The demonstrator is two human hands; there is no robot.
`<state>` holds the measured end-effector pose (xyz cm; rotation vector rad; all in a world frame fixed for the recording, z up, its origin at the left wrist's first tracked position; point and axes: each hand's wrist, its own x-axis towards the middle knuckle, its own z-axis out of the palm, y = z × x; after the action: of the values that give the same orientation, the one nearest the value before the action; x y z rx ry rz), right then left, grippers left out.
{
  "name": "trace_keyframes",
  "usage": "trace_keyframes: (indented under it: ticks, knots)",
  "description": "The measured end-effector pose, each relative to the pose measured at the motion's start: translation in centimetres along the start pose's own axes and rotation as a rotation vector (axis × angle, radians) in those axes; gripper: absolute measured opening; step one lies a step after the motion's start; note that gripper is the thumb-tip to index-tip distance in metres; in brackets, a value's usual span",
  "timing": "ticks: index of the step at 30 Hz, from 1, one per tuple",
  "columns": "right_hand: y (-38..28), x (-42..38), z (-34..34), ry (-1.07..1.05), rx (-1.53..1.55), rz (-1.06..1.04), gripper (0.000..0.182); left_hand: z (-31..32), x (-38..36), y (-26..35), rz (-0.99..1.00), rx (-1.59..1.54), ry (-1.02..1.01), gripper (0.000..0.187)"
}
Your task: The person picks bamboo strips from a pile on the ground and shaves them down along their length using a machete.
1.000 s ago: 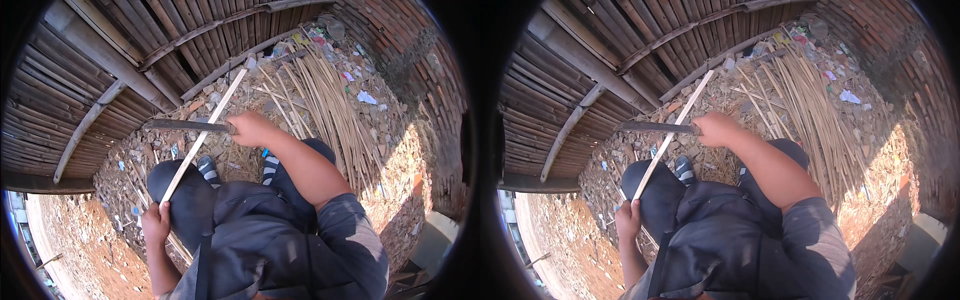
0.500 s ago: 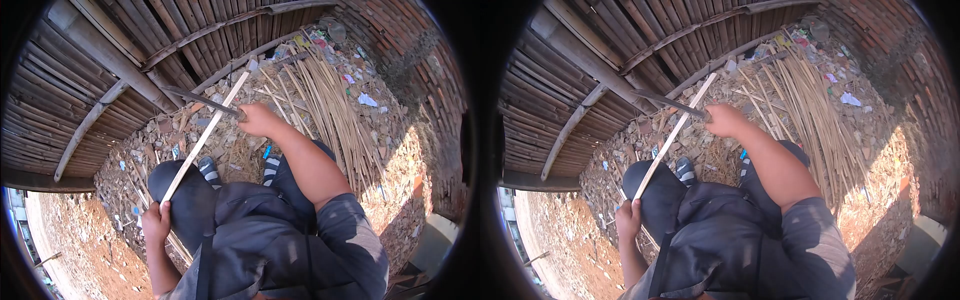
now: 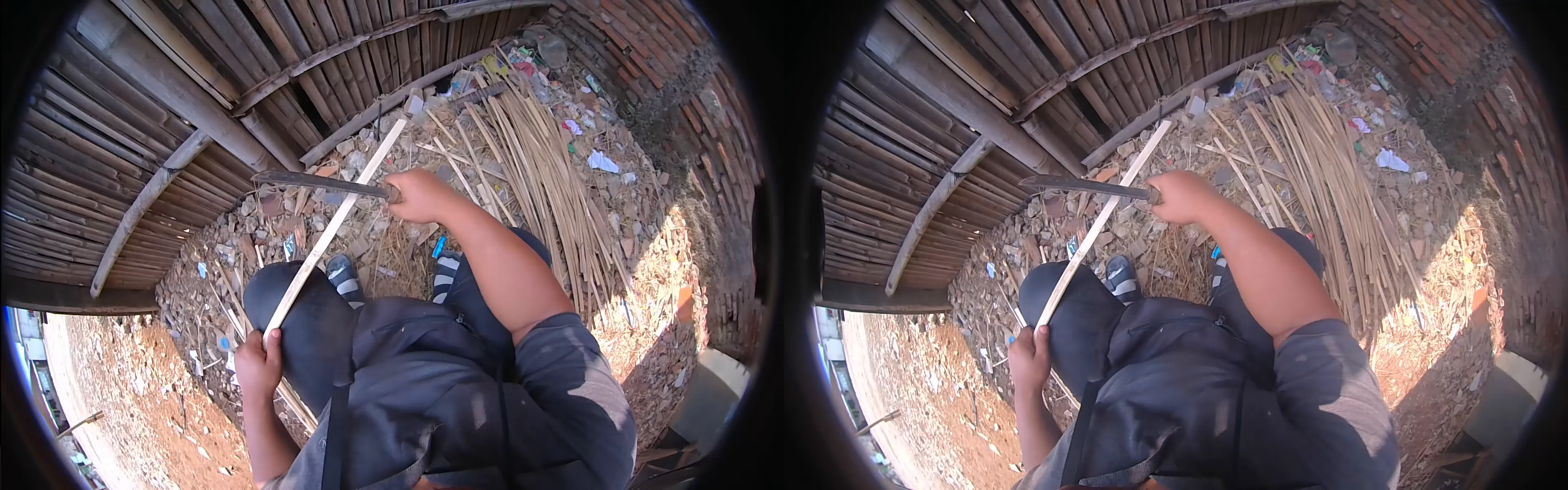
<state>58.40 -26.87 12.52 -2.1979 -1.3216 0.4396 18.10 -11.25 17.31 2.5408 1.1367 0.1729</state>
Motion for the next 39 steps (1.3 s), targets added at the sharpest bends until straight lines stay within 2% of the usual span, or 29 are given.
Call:
trace_keyframes:
  ticks: [7, 10, 16, 22, 31, 34, 39]
  knots:
    - [-2.0, -1.2, -0.9, 0.053, 0.054, 0.069, 0.038, 0.0, -0.1, -0.1, 0.018, 0.005, 0.013, 0.053]
    - [-1.7, -1.0, -0.7, -0.001, 0.032, 0.027, 0.036, 0.1, 0.0, -0.1, 0.023, 0.004, 0.018, 0.053]
    - [-1.2, -0.7, 0.0, 0.021, -0.035, -0.057, 0.03, 0.1, 0.1, -0.1, 0.013, 0.003, 0.005, 0.052]
    - [-0.9, -0.3, -0.1, -0.044, -0.056, 0.005, 0.031, 0.0, 0.0, 0.3, -0.005, 0.0, 0.009, 0.052]
    - [-2.5, -1.2, -0.6, -0.009, -0.002, 0.026, 0.03, 0.2, -0.2, 0.1, -0.004, 0.009, 0.027, 0.051]
    - [-2.6, -1.4, -0.6, 0.013, -0.037, -0.049, 0.029, 0.4, 0.0, -0.1, 0.003, 0.005, 0.02, 0.051]
    - [-1.9, -0.6, -0.4, -0.09, -0.059, -0.016, 0.028, 0.3, 0.0, -0.1, 0.008, 0.02, 0.015, 0.051]
